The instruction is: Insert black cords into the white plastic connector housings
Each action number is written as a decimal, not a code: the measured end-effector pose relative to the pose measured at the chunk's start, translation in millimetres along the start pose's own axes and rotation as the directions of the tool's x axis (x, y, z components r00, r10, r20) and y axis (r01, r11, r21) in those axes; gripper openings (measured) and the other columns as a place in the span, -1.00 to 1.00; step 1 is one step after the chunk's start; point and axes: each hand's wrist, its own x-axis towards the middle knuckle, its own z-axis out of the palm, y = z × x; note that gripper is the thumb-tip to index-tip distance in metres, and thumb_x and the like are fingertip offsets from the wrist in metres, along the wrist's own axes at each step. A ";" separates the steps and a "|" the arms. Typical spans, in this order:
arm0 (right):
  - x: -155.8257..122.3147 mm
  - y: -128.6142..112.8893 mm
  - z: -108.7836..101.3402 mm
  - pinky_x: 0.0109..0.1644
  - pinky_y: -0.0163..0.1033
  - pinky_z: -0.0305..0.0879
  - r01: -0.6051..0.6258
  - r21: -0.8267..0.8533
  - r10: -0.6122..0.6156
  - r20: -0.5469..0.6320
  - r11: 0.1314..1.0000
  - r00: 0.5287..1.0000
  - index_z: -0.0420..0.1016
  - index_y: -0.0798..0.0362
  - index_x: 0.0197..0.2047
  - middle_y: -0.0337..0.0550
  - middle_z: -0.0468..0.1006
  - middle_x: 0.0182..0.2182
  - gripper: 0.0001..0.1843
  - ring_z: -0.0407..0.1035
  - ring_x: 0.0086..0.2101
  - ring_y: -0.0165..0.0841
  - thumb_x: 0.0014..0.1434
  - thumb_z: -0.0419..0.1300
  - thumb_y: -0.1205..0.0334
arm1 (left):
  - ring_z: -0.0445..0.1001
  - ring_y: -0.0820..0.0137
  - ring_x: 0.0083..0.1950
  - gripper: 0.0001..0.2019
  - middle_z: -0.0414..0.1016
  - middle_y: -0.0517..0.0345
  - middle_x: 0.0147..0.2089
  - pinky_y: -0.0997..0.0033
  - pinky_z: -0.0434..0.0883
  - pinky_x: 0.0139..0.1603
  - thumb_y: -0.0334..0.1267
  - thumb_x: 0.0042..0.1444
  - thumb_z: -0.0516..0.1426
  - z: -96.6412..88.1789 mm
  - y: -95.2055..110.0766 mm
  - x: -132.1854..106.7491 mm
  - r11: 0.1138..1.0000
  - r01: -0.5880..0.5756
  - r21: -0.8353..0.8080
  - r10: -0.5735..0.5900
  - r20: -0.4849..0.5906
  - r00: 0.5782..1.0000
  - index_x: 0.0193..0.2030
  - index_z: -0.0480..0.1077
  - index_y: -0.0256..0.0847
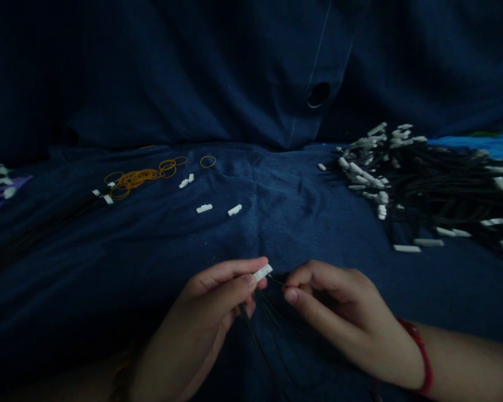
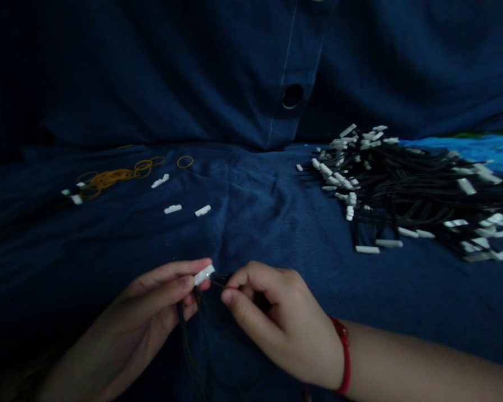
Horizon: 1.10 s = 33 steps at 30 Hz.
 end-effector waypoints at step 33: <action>3.9 -8.4 10.4 -0.56 -0.45 0.01 0.039 -0.200 -0.071 -0.159 0.979 0.985 0.18 0.10 -0.55 -0.35 0.25 -0.67 -0.82 0.12 -0.65 -0.58 0.08 0.02 0.34 | 0.29 0.50 -0.37 -0.85 0.48 0.17 -0.36 0.50 0.23 -0.26 -0.33 -0.02 0.15 3.6 -3.7 -0.2 0.999 -0.030 -0.011 0.029 -0.059 0.998 -0.28 0.50 -0.18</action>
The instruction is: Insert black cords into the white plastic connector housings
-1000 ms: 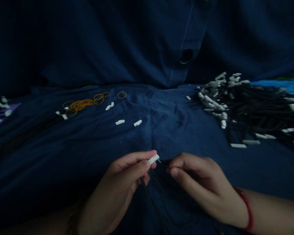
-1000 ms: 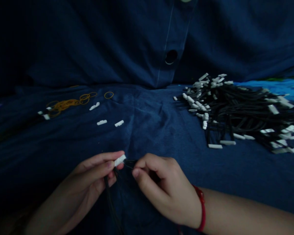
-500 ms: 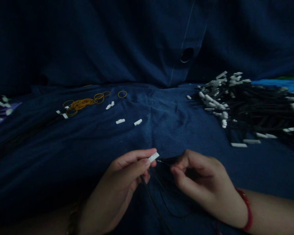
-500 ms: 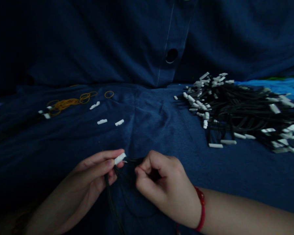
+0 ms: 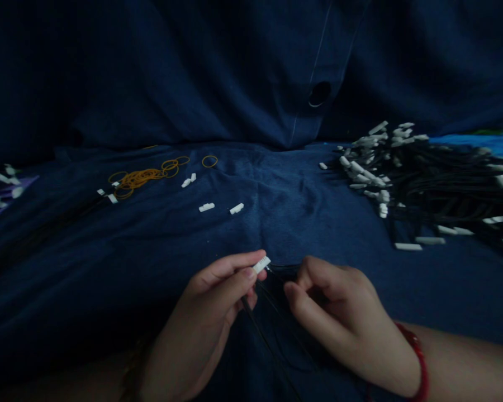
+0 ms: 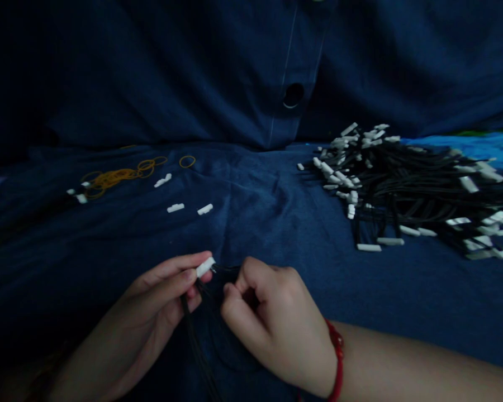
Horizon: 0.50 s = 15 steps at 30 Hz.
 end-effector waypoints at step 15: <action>-1.4 0.9 3.5 -0.57 -0.46 0.01 0.011 0.005 -0.011 -0.026 1.000 1.000 0.17 0.10 -0.55 -0.36 0.24 -0.68 -0.81 0.13 -0.66 -0.59 0.09 0.03 0.34 | 0.28 0.50 -0.36 -0.85 0.47 0.18 -0.37 0.49 0.22 -0.27 -0.32 -0.04 0.16 0.4 0.7 -1.2 1.000 0.003 0.001 -0.003 -0.016 1.000 -0.29 0.50 -0.17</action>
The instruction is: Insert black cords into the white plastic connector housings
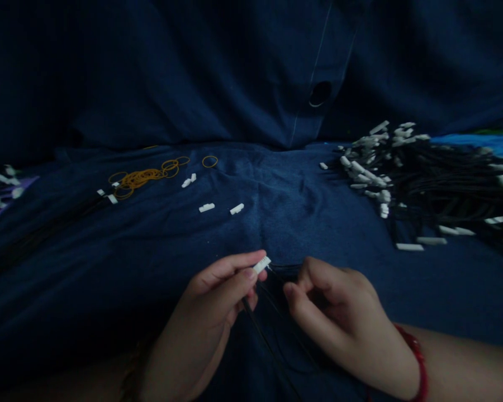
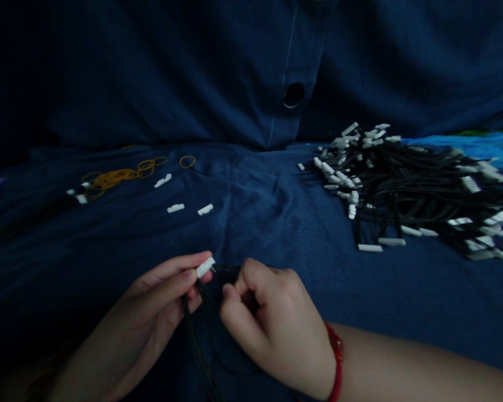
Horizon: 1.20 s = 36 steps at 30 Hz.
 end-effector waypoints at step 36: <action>3.3 3.0 -1.3 -0.49 -0.36 0.00 0.216 -0.153 -0.207 0.073 0.964 0.976 0.28 0.14 -0.46 -0.28 0.28 -0.62 -0.84 0.17 -0.59 -0.53 0.14 -0.01 0.37 | 0.30 0.44 -0.34 -0.83 0.44 0.18 -0.39 0.42 0.23 -0.26 -0.24 -0.03 0.15 -2.6 -5.7 2.5 0.971 -0.051 0.232 0.041 0.046 0.998 -0.26 0.47 -0.14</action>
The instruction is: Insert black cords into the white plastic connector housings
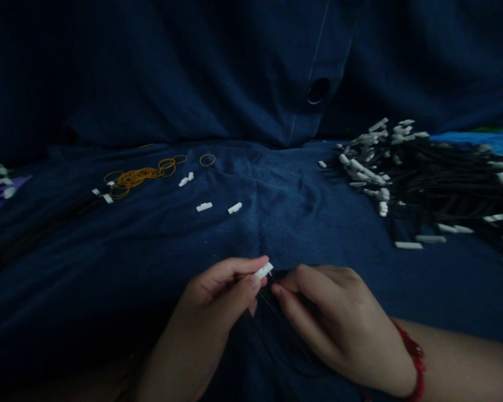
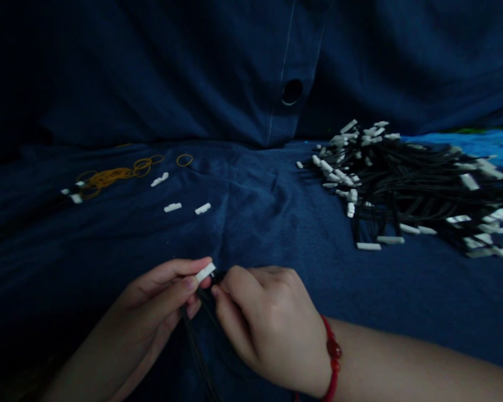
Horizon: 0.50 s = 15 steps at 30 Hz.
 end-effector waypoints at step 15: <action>-0.7 4.9 -0.8 -0.49 -0.31 -0.06 0.181 -0.223 -0.195 -0.041 0.958 0.980 0.21 0.13 -0.53 -0.27 0.24 -0.63 -0.81 0.08 -0.60 -0.49 0.12 0.01 0.41 | 0.30 0.47 -0.37 -0.86 0.42 0.21 -0.44 0.47 0.22 -0.31 -0.25 -0.02 0.14 -0.2 0.8 -0.3 1.000 0.001 -0.015 -0.001 0.001 1.000 -0.30 0.48 -0.14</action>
